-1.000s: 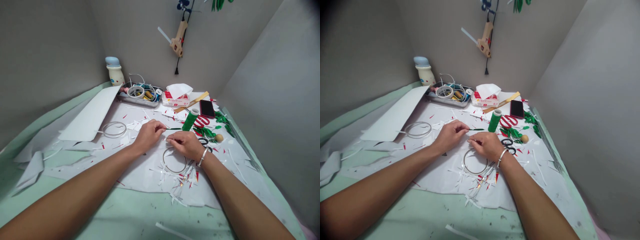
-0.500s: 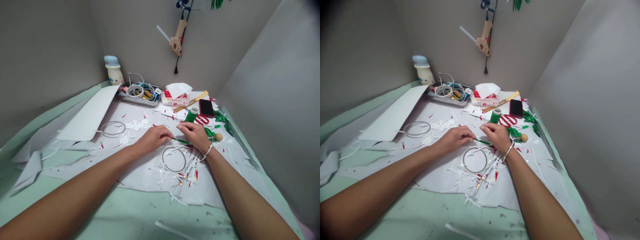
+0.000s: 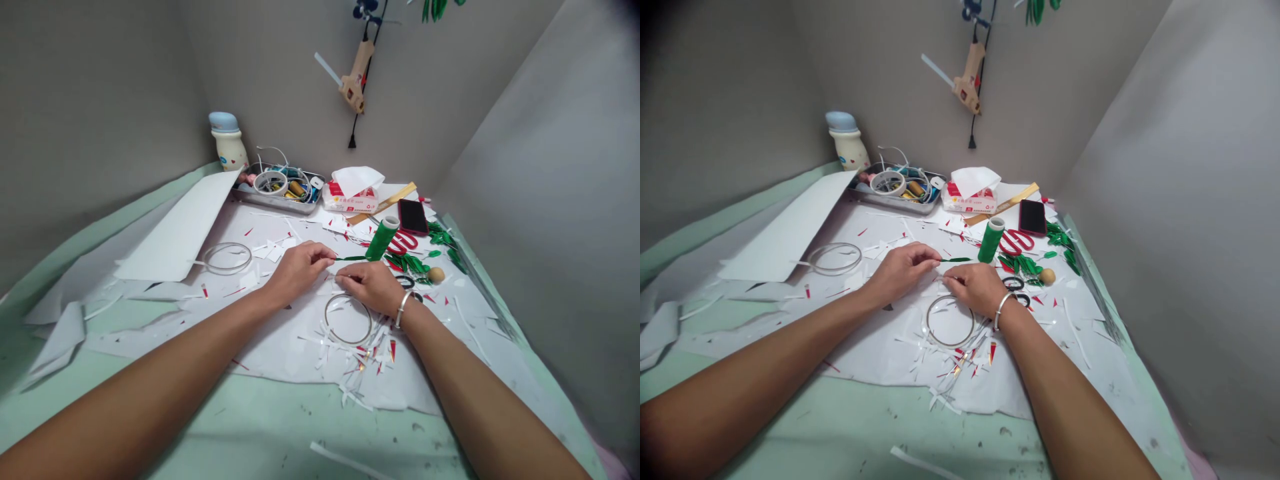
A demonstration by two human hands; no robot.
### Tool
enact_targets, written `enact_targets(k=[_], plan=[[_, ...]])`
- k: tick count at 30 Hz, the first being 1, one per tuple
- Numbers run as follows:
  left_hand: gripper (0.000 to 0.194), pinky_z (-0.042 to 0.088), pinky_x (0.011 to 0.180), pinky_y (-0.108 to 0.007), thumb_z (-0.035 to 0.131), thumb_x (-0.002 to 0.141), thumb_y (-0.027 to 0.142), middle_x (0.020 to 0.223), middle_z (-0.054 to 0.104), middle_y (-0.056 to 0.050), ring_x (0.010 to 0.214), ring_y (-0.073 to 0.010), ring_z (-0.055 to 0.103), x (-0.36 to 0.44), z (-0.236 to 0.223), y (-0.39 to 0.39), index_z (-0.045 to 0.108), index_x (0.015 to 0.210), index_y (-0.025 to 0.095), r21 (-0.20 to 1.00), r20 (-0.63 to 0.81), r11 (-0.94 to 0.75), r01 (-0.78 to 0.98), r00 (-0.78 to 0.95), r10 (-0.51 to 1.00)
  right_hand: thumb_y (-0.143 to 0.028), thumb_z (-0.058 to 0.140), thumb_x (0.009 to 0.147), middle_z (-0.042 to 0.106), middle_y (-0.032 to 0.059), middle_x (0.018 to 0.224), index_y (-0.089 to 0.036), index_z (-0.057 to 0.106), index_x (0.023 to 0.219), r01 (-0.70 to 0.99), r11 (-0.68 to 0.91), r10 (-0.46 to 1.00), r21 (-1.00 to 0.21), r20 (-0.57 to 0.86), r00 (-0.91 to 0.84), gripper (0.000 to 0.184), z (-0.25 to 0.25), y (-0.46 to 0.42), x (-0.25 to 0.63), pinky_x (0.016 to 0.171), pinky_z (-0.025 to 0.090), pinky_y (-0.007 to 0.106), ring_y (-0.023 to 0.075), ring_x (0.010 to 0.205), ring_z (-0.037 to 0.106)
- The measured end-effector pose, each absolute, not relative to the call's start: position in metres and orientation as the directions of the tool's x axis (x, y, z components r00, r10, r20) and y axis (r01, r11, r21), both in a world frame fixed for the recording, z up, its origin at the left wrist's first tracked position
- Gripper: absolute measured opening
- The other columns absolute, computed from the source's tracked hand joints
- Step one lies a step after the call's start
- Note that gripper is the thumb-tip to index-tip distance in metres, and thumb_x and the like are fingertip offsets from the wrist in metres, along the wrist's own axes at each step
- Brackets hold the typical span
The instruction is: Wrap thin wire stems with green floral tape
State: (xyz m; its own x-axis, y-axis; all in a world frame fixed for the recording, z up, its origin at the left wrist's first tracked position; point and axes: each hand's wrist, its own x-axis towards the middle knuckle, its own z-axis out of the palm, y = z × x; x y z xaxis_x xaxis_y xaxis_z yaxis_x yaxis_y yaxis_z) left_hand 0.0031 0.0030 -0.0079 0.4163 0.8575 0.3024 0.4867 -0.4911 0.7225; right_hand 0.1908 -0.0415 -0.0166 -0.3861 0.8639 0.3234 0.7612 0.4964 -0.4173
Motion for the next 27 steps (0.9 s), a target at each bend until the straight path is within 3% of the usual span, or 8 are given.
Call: enact_targets(k=[7,11,14,17,22,27], plan=[[0.017,0.043,0.073,-0.029,0.052,0.08,0.018,0.084,0.064,-0.004,0.078,-0.0163,0.058,0.003,-0.012,0.005,0.068,0.085,0.019,0.544,0.344,-0.595,0.592,0.49,0.801,-0.027,0.053,0.087,0.072,0.0038,0.085,-0.022,0.072,0.089,0.762,0.56,0.797,-0.326,0.463,-0.388,0.02,-0.007,-0.051,0.182,0.071,0.043,0.024,0.0154,0.078,0.064],[0.017,0.043,0.073,-0.027,0.052,0.081,0.016,0.082,0.063,-0.002,0.077,-0.0146,0.058,0.005,-0.013,0.0,0.068,0.085,0.019,0.518,0.303,-0.696,0.497,0.655,0.693,-0.027,0.054,0.086,0.072,0.0022,0.083,-0.02,0.072,0.086,0.699,0.51,0.826,-0.501,0.511,-0.237,0.02,-0.007,-0.047,0.19,0.068,0.045,0.022,0.0135,0.073,0.064],[0.016,0.043,0.074,-0.026,0.053,0.08,0.015,0.083,0.064,-0.002,0.079,-0.0131,0.058,0.006,-0.009,-0.004,0.068,0.085,0.02,0.599,0.283,-0.696,0.397,0.708,0.647,-0.031,0.056,0.084,0.071,0.0017,0.076,-0.017,0.072,0.082,0.638,0.406,0.884,-0.655,0.457,-0.093,0.021,-0.011,-0.039,0.201,0.059,0.044,0.022,0.0123,0.062,0.06],[0.014,0.044,0.077,-0.026,0.055,0.08,0.017,0.087,0.065,-0.001,0.081,-0.0128,0.058,0.006,-0.006,-0.005,0.068,0.084,0.02,0.702,0.292,-0.622,0.346,0.657,0.695,-0.034,0.057,0.082,0.07,0.001,0.072,-0.016,0.072,0.082,0.6,0.34,0.924,-0.724,0.375,-0.071,0.023,-0.016,-0.034,0.208,0.055,0.042,0.022,0.0125,0.06,0.058],[0.015,0.045,0.069,-0.025,0.055,0.08,0.025,0.085,0.065,-0.001,0.073,-0.0123,0.057,0.004,-0.007,0.0,0.066,0.087,0.019,0.787,0.268,-0.48,0.387,0.486,0.832,-0.029,0.055,0.084,0.071,-0.0002,0.072,-0.019,0.073,0.082,0.703,0.382,0.921,-0.6,0.309,-0.237,0.021,-0.016,-0.037,0.199,0.059,0.042,0.022,0.0127,0.064,0.061],[0.015,0.045,0.072,-0.028,0.054,0.08,0.024,0.085,0.064,-0.002,0.075,-0.0144,0.057,0.002,-0.009,0.005,0.067,0.086,0.018,0.682,0.323,-0.5,0.534,0.393,0.861,-0.025,0.054,0.086,0.073,0.0008,0.084,-0.022,0.072,0.086,0.716,0.528,0.846,-0.457,0.355,-0.397,0.018,-0.011,-0.047,0.184,0.067,0.044,0.022,0.0138,0.076,0.064]])
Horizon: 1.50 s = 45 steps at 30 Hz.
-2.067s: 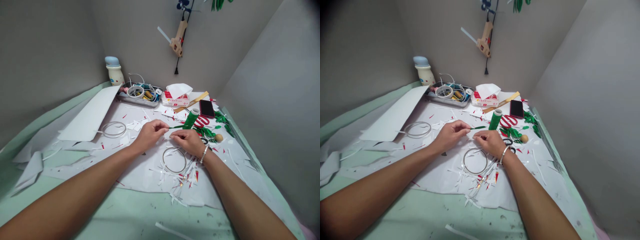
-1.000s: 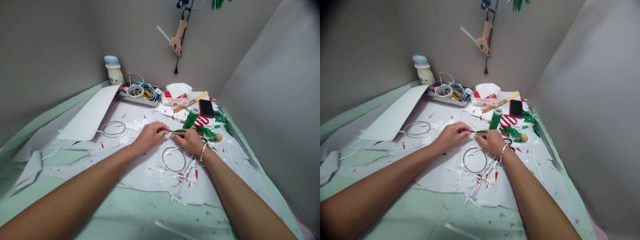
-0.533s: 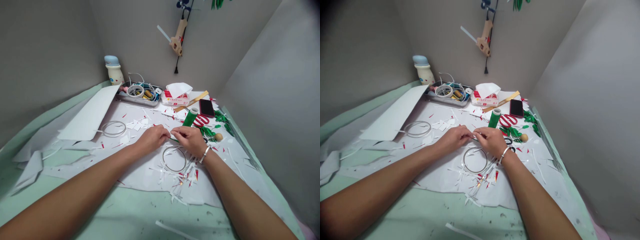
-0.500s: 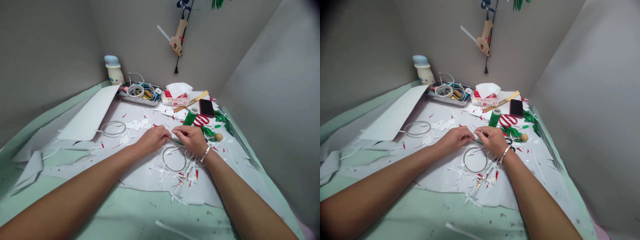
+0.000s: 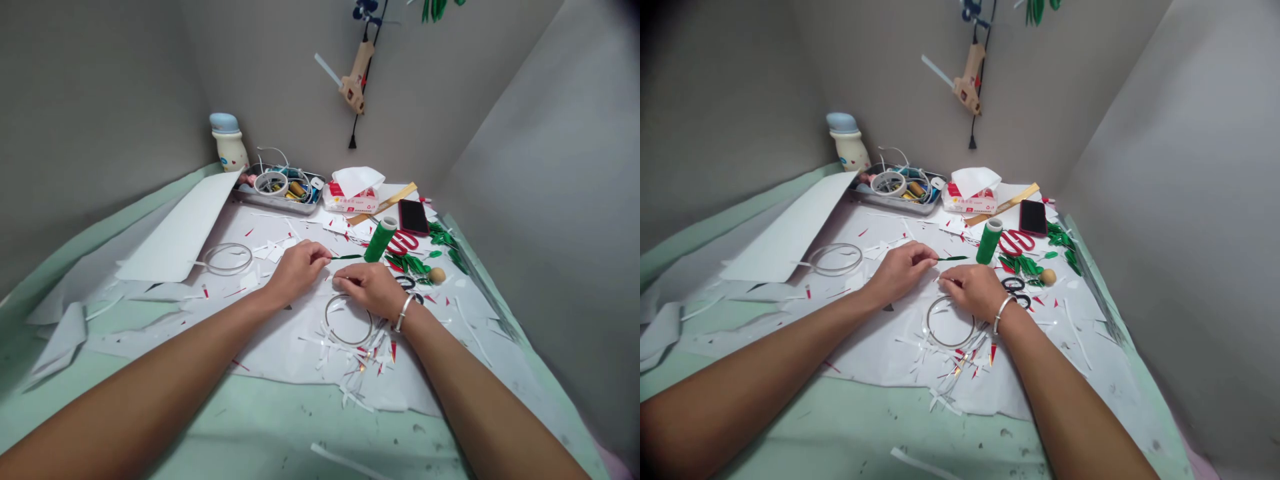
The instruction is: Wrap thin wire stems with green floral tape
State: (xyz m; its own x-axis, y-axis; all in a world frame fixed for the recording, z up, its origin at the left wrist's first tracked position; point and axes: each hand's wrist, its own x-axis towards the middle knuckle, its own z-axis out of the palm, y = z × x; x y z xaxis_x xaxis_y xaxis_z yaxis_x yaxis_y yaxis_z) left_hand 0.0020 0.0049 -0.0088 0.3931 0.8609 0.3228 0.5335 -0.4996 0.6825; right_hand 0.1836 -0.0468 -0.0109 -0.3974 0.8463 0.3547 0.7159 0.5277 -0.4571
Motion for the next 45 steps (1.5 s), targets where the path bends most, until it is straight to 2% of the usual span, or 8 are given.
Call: enact_targets(k=[4,8,14,20,27,33,39,45], plan=[[0.016,0.043,0.07,-0.028,0.051,0.081,0.021,0.084,0.062,-0.003,0.075,-0.0155,0.057,0.002,-0.012,0.004,0.067,0.084,0.019,0.558,0.333,-0.57,0.603,0.467,0.819,-0.026,0.053,0.087,0.072,0.0035,0.085,-0.021,0.072,0.089,0.73,0.566,0.803,-0.384,0.457,-0.382,0.019,-0.007,-0.051,0.181,0.071,0.044,0.024,0.015,0.077,0.064],[0.017,0.042,0.069,-0.027,0.052,0.08,0.017,0.08,0.06,-0.002,0.074,-0.0148,0.056,0.004,-0.014,0.0,0.068,0.085,0.02,0.515,0.312,-0.668,0.537,0.608,0.73,-0.026,0.053,0.087,0.072,0.0034,0.081,-0.02,0.072,0.086,0.689,0.536,0.811,-0.489,0.523,-0.26,0.02,-0.005,-0.047,0.188,0.069,0.045,0.024,0.0142,0.073,0.063],[0.013,0.044,0.07,-0.026,0.055,0.079,0.02,0.083,0.063,-0.002,0.074,-0.0127,0.056,0.007,-0.006,-0.007,0.067,0.082,0.019,0.744,0.239,-0.573,0.343,0.665,0.708,-0.035,0.058,0.082,0.071,0.0017,0.074,-0.017,0.072,0.082,0.579,0.373,0.907,-0.725,0.416,-0.064,0.023,-0.015,-0.034,0.207,0.059,0.045,0.023,0.0137,0.063,0.061],[0.017,0.044,0.062,-0.024,0.057,0.079,0.029,0.074,0.064,0.0,0.065,-0.011,0.056,0.006,-0.004,-0.004,0.065,0.087,0.016,0.897,0.194,-0.36,0.256,0.505,0.841,-0.029,0.056,0.084,0.073,0.0018,0.08,-0.02,0.073,0.084,0.673,0.414,0.904,-0.613,0.361,-0.228,0.019,-0.017,-0.038,0.2,0.062,0.044,0.023,0.0144,0.068,0.063],[0.014,0.043,0.07,-0.027,0.054,0.08,0.021,0.082,0.062,-0.003,0.074,-0.014,0.056,0.004,-0.009,0.003,0.068,0.082,0.018,0.65,0.353,-0.536,0.539,0.41,0.841,-0.026,0.054,0.086,0.071,0.0026,0.078,-0.022,0.071,0.087,0.733,0.592,0.787,-0.335,0.435,-0.437,0.018,-0.008,-0.05,0.182,0.068,0.042,0.023,0.014,0.073,0.062],[0.017,0.042,0.07,-0.027,0.053,0.081,0.016,0.079,0.059,-0.002,0.076,-0.0144,0.056,0.004,-0.011,-0.004,0.068,0.085,0.019,0.538,0.32,-0.682,0.495,0.629,0.709,-0.027,0.054,0.086,0.072,0.0033,0.082,-0.02,0.072,0.086,0.676,0.54,0.801,-0.501,0.551,-0.232,0.02,-0.007,-0.046,0.192,0.069,0.045,0.023,0.0144,0.074,0.064],[0.011,0.043,0.069,-0.025,0.057,0.079,0.02,0.082,0.062,-0.002,0.074,-0.0124,0.055,0.007,-0.006,-0.008,0.067,0.083,0.017,0.758,0.265,-0.559,0.336,0.625,0.735,-0.038,0.059,0.081,0.071,0.0024,0.076,-0.016,0.072,0.082,0.552,0.341,0.926,-0.761,0.374,-0.057,0.025,-0.017,-0.033,0.21,0.06,0.045,0.024,0.014,0.064,0.06],[0.017,0.044,0.063,-0.024,0.058,0.079,0.029,0.075,0.064,-0.001,0.066,-0.0115,0.056,0.006,-0.005,-0.004,0.065,0.087,0.015,0.896,0.207,-0.365,0.252,0.49,0.847,-0.033,0.057,0.082,0.072,0.0017,0.076,-0.018,0.074,0.085,0.614,0.334,0.941,-0.716,0.295,-0.167,0.023,-0.018,-0.036,0.202,0.058,0.043,0.023,0.0141,0.064,0.061]])
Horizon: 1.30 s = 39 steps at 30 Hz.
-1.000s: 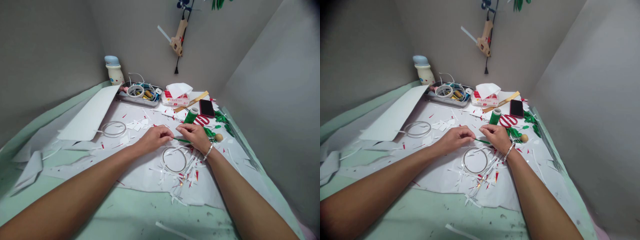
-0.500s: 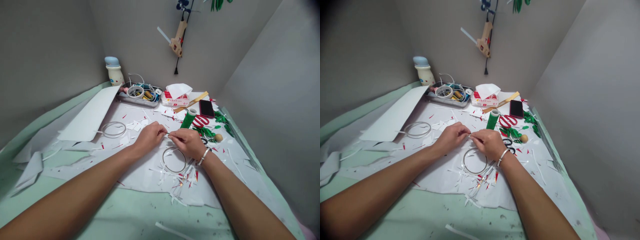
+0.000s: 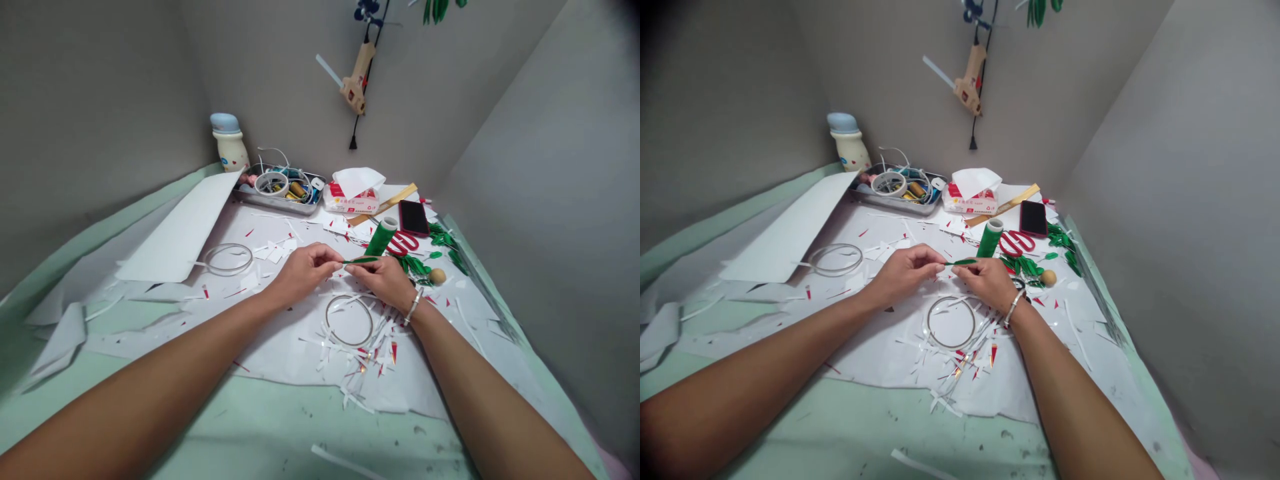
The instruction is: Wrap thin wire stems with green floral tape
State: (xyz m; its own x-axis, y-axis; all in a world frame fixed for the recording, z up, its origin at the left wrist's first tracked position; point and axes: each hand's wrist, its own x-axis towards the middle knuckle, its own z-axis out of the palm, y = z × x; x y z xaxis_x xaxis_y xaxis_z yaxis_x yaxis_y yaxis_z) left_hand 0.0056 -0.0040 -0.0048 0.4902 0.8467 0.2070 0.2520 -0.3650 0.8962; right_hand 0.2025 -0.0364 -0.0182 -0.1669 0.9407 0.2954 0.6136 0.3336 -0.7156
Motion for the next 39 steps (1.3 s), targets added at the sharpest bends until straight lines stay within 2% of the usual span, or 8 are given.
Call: enact_targets(k=[5,8,13,20,26,30,34,39], plan=[[0.013,0.044,0.07,-0.027,0.057,0.079,0.024,0.083,0.065,-0.002,0.072,-0.0131,0.057,0.004,-0.006,0.002,0.067,0.085,0.017,0.782,0.303,-0.442,0.44,0.352,0.886,-0.025,0.055,0.085,0.073,0.0014,0.084,-0.021,0.073,0.086,0.672,0.531,0.846,-0.516,0.37,-0.384,0.019,-0.012,-0.046,0.188,0.066,0.044,0.022,0.0134,0.074,0.064],[0.013,0.043,0.071,-0.028,0.055,0.079,0.019,0.083,0.063,-0.003,0.074,-0.0139,0.056,0.003,-0.01,0.003,0.068,0.083,0.018,0.647,0.35,-0.533,0.546,0.408,0.843,-0.026,0.055,0.086,0.072,0.0032,0.083,-0.021,0.073,0.088,0.697,0.581,0.8,-0.421,0.451,-0.395,0.019,-0.007,-0.049,0.185,0.068,0.044,0.023,0.0137,0.074,0.064],[0.016,0.042,0.07,-0.027,0.053,0.08,0.015,0.079,0.06,-0.002,0.074,-0.014,0.056,0.005,-0.014,-0.001,0.068,0.084,0.018,0.545,0.328,-0.663,0.514,0.597,0.732,-0.027,0.055,0.086,0.072,0.003,0.08,-0.019,0.073,0.085,0.665,0.55,0.805,-0.505,0.532,-0.262,0.019,-0.007,-0.046,0.193,0.068,0.045,0.023,0.0136,0.072,0.063],[0.012,0.043,0.067,-0.025,0.057,0.078,0.022,0.081,0.063,-0.001,0.071,-0.0115,0.056,0.006,-0.008,-0.006,0.067,0.083,0.017,0.794,0.277,-0.526,0.305,0.588,0.76,-0.036,0.06,0.081,0.071,0.0022,0.076,-0.017,0.073,0.083,0.551,0.348,0.922,-0.758,0.382,-0.057,0.023,-0.019,-0.032,0.211,0.059,0.045,0.023,0.0142,0.065,0.06],[0.019,0.044,0.062,-0.024,0.058,0.079,0.031,0.075,0.065,-0.001,0.065,-0.0113,0.057,0.006,-0.005,-0.002,0.064,0.088,0.015,0.914,0.201,-0.334,0.231,0.457,0.867,-0.03,0.056,0.084,0.073,0.0016,0.082,-0.02,0.074,0.087,0.622,0.417,0.907,-0.662,0.352,-0.233,0.021,-0.017,-0.039,0.196,0.065,0.046,0.023,0.0148,0.07,0.064],[0.014,0.045,0.069,-0.026,0.058,0.078,0.026,0.081,0.066,-0.002,0.07,-0.0131,0.058,0.004,-0.006,0.002,0.067,0.084,0.017,0.801,0.269,-0.414,0.432,0.358,0.894,-0.025,0.055,0.085,0.073,0.0013,0.084,-0.022,0.073,0.086,0.682,0.541,0.839,-0.492,0.377,-0.393,0.018,-0.012,-0.046,0.185,0.066,0.045,0.022,0.0133,0.074,0.064],[0.014,0.044,0.071,-0.028,0.054,0.079,0.02,0.083,0.063,-0.003,0.074,-0.0146,0.057,0.003,-0.012,0.003,0.068,0.082,0.018,0.617,0.335,-0.53,0.582,0.415,0.846,-0.025,0.054,0.086,0.072,0.0028,0.084,-0.021,0.072,0.089,0.716,0.588,0.788,-0.376,0.465,-0.403,0.018,-0.009,-0.049,0.184,0.07,0.044,0.023,0.0142,0.076,0.064],[0.015,0.043,0.071,-0.027,0.054,0.079,0.017,0.079,0.06,-0.002,0.076,-0.0145,0.056,0.005,-0.017,0.0,0.068,0.083,0.019,0.529,0.311,-0.672,0.518,0.619,0.721,-0.027,0.055,0.086,0.072,0.0024,0.081,-0.02,0.072,0.085,0.679,0.534,0.816,-0.504,0.517,-0.257,0.019,-0.009,-0.045,0.193,0.068,0.045,0.023,0.0135,0.072,0.063]])
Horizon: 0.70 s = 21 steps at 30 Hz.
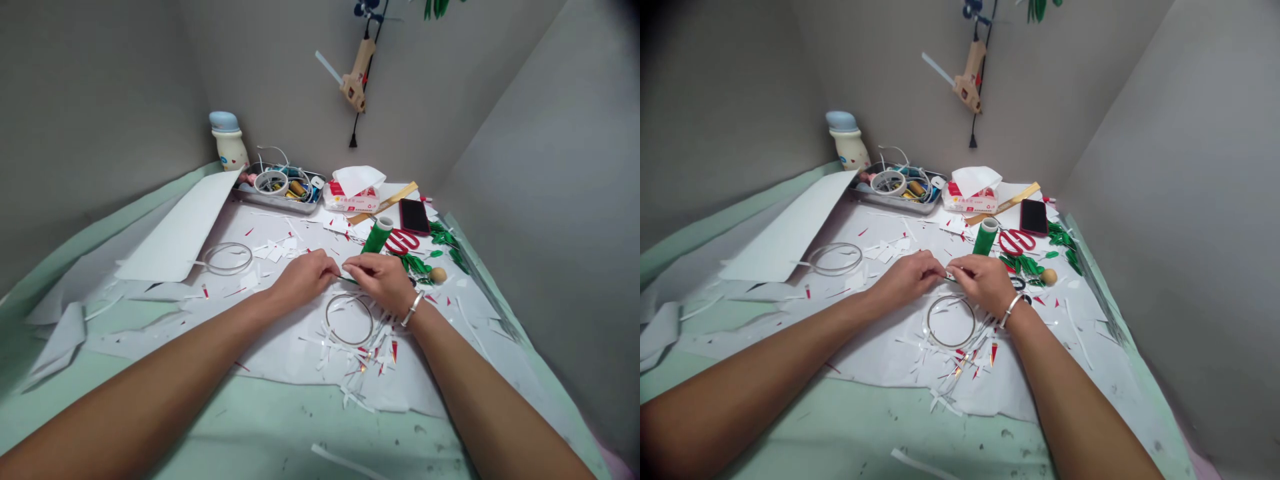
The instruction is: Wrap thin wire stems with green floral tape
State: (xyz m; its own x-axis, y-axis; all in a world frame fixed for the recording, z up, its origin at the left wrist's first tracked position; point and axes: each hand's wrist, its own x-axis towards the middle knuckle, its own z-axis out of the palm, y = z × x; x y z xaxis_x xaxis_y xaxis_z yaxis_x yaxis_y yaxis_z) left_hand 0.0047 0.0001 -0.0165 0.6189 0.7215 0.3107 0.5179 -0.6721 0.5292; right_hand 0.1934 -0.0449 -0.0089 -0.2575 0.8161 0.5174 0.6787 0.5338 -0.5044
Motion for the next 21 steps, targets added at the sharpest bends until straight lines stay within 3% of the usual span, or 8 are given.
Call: enact_targets(k=[5,8,11,16,21], plan=[[0.011,0.043,0.07,-0.025,0.056,0.078,0.019,0.082,0.063,-0.001,0.074,-0.0121,0.056,0.006,-0.009,-0.004,0.067,0.082,0.018,0.713,0.285,-0.599,0.365,0.629,0.723,-0.036,0.059,0.082,0.071,0.0017,0.074,-0.017,0.072,0.082,0.582,0.358,0.913,-0.731,0.403,-0.055,0.023,-0.015,-0.034,0.209,0.059,0.045,0.024,0.0137,0.063,0.06],[0.014,0.043,0.063,-0.024,0.057,0.079,0.026,0.08,0.065,-0.002,0.068,-0.0113,0.056,0.006,-0.005,-0.005,0.065,0.085,0.016,0.85,0.216,-0.436,0.296,0.559,0.801,-0.035,0.059,0.081,0.072,0.0024,0.078,-0.017,0.073,0.083,0.585,0.335,0.93,-0.739,0.358,-0.08,0.023,-0.018,-0.033,0.211,0.062,0.046,0.024,0.0154,0.068,0.062],[0.018,0.044,0.061,-0.024,0.057,0.079,0.03,0.073,0.064,-0.001,0.064,-0.0117,0.056,0.006,-0.004,-0.004,0.064,0.087,0.015,0.895,0.187,-0.35,0.276,0.48,0.857,-0.031,0.058,0.082,0.073,0.0025,0.079,-0.019,0.074,0.085,0.653,0.369,0.924,-0.662,0.34,-0.177,0.021,-0.017,-0.037,0.203,0.063,0.046,0.024,0.0151,0.069,0.064],[0.014,0.045,0.071,-0.027,0.057,0.079,0.025,0.081,0.065,-0.002,0.071,-0.0135,0.057,0.005,-0.006,0.002,0.067,0.084,0.017,0.765,0.293,-0.447,0.464,0.368,0.883,-0.026,0.054,0.086,0.073,0.0015,0.085,-0.022,0.073,0.086,0.687,0.53,0.847,-0.498,0.351,-0.399,0.019,-0.011,-0.047,0.186,0.066,0.044,0.022,0.0138,0.075,0.065],[0.015,0.043,0.071,-0.028,0.053,0.079,0.018,0.082,0.061,-0.003,0.075,-0.0148,0.056,0.003,-0.015,0.003,0.068,0.083,0.018,0.57,0.341,-0.591,0.57,0.491,0.802,-0.027,0.054,0.086,0.073,0.0032,0.085,-0.021,0.072,0.089,0.719,0.568,0.801,-0.401,0.471,-0.37,0.019,-0.007,-0.05,0.185,0.07,0.044,0.024,0.015,0.076,0.064]])
